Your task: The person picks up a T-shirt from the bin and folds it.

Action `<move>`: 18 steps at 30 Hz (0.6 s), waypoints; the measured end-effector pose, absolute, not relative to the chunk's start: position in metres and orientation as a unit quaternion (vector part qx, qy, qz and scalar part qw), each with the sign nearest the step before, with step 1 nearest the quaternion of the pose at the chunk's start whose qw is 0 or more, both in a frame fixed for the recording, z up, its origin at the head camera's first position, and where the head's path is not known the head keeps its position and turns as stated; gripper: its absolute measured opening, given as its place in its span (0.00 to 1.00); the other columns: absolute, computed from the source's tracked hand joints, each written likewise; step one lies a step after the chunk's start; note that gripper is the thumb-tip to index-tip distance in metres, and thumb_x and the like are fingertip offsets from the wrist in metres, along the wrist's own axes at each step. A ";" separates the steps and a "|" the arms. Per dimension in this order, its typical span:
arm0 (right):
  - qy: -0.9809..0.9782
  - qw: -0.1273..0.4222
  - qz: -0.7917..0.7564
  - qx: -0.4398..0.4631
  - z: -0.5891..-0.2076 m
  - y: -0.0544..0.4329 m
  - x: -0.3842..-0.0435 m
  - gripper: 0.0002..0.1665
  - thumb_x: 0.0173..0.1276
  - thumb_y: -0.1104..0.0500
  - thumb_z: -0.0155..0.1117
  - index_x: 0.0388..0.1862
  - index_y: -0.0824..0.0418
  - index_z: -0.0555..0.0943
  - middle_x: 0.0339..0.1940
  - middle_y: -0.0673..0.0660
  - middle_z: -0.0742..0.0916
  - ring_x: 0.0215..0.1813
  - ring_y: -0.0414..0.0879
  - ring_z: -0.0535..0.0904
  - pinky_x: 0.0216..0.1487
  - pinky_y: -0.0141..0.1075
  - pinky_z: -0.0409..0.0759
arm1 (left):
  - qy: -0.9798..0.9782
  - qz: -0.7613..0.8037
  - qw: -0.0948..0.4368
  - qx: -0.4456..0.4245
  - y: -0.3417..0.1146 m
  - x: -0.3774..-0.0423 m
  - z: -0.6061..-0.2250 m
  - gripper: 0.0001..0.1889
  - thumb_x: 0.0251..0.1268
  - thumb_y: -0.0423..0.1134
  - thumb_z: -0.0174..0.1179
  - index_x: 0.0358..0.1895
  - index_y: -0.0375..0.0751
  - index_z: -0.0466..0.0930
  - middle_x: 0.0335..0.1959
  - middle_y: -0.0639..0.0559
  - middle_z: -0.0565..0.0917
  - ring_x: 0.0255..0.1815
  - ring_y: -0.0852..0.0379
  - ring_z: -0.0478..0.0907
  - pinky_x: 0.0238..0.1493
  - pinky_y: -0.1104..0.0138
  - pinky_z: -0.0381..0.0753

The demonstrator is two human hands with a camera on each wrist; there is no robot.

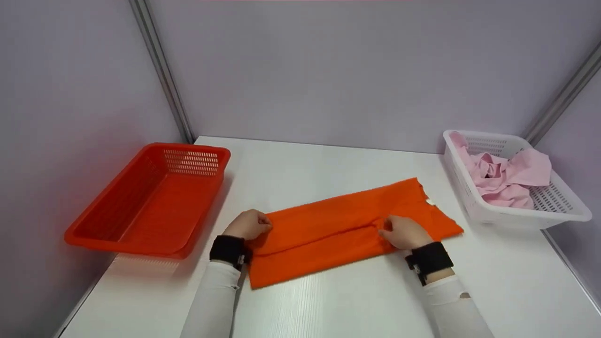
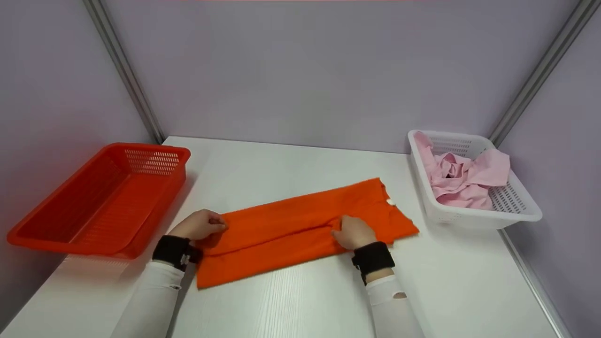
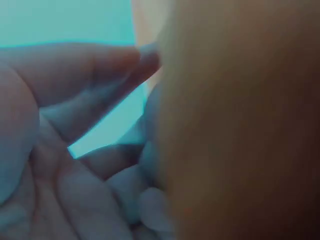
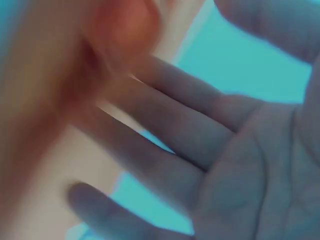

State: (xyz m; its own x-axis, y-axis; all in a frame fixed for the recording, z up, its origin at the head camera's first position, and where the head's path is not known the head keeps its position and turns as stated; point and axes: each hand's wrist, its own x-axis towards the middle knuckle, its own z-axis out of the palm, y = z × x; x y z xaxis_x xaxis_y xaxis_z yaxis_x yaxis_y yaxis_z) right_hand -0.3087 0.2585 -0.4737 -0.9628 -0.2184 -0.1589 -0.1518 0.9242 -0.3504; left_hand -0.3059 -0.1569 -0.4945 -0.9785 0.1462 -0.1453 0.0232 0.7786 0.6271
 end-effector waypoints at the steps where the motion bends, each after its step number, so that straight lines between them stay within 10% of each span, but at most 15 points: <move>1: 0.977 0.094 -0.169 -0.095 -0.477 0.261 -0.317 0.20 0.73 0.51 0.64 0.53 0.66 0.79 0.41 0.63 0.85 0.41 0.54 0.79 0.47 0.49 0.79 | 0.941 0.321 0.099 0.053 -0.151 -0.304 -0.493 0.05 0.70 0.38 0.65 0.38 0.44 0.90 0.34 0.51 0.87 0.33 0.56 0.78 0.42 0.63 0.78; 9: 0.990 0.085 -0.110 -0.032 -0.484 0.253 -0.368 0.28 0.75 0.55 0.58 0.70 0.65 0.75 0.65 0.80 0.73 0.67 0.74 0.62 0.58 0.66 0.76 | 0.963 0.196 0.076 0.171 -0.080 -0.278 -0.489 0.07 0.53 0.41 0.77 0.26 0.47 0.88 0.27 0.55 0.84 0.30 0.58 0.74 0.32 0.65 0.74; 18: 0.987 0.080 -0.130 -0.048 -0.500 0.239 -0.403 0.33 0.77 0.64 0.48 0.81 0.58 0.63 0.74 0.79 0.64 0.73 0.76 0.58 0.65 0.67 0.73 | 0.950 0.119 0.023 0.289 -0.030 -0.257 -0.496 0.23 0.58 0.39 0.74 0.58 0.51 0.81 0.64 0.44 0.79 0.63 0.46 0.75 0.56 0.57 0.81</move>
State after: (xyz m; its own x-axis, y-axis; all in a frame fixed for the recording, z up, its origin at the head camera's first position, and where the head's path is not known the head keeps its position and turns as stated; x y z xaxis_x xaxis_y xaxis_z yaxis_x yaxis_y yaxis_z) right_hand -0.4033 0.2391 -0.4998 -0.9827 -0.1149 -0.1454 -0.0734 0.9619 -0.2635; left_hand -0.2570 -0.0295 -0.4959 -0.8319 0.5544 0.0241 0.5432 0.8047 0.2395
